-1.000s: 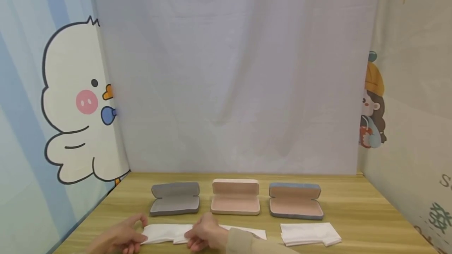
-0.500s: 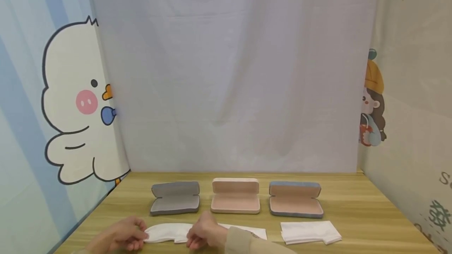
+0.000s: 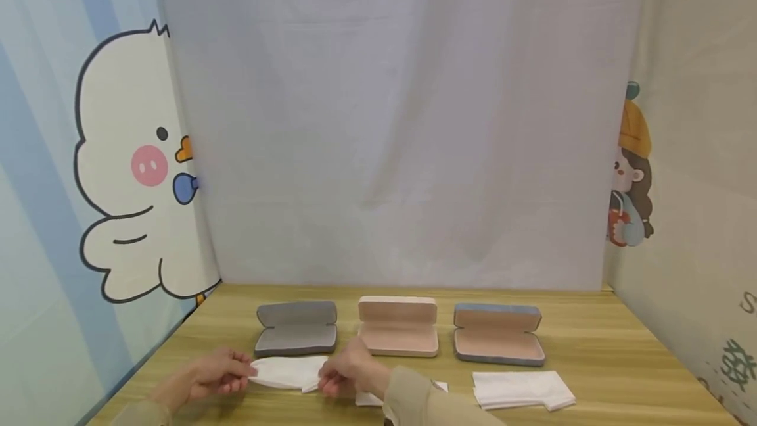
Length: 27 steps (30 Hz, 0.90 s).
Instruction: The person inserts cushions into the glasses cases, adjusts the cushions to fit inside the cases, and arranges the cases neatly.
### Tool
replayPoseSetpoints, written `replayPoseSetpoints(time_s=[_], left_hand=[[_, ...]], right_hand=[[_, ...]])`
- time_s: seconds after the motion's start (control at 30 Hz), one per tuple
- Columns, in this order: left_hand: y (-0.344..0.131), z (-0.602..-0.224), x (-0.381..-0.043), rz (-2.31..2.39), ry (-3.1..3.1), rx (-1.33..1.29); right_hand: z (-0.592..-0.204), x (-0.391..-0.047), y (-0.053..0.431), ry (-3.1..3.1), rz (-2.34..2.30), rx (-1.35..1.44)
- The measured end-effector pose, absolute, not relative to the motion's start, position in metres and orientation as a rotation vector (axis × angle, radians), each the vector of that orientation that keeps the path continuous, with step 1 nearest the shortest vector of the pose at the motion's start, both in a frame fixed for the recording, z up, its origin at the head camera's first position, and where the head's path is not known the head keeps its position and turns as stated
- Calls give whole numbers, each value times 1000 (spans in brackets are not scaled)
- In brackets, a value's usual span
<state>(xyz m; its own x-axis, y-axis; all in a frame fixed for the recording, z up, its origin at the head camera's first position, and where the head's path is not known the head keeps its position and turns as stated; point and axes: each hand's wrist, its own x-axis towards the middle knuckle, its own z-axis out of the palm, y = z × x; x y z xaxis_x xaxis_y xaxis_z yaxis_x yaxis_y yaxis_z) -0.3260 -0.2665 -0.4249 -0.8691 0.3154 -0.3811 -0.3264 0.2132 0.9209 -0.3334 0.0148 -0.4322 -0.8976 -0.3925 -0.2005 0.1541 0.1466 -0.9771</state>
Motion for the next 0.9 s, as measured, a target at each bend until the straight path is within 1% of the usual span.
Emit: replayPoseSetpoints(time_s=[0.23,0.43,0.7,0.9], left_hand=[[-269,-420,-341,1727,2030,21],[-270,-417,-353,1743,2045,-30],[-274,-416,-366,1779,2001,49],[-274,-416,-372,1800,2024,24]], right_hand=[[-424,-351,17,2025,-1772,-210],[-420,-363,16,2022,-1790,-149],[-416,-373,12,2063,-1821,-148],[-414,-380,6,2091,-1865,-149]])
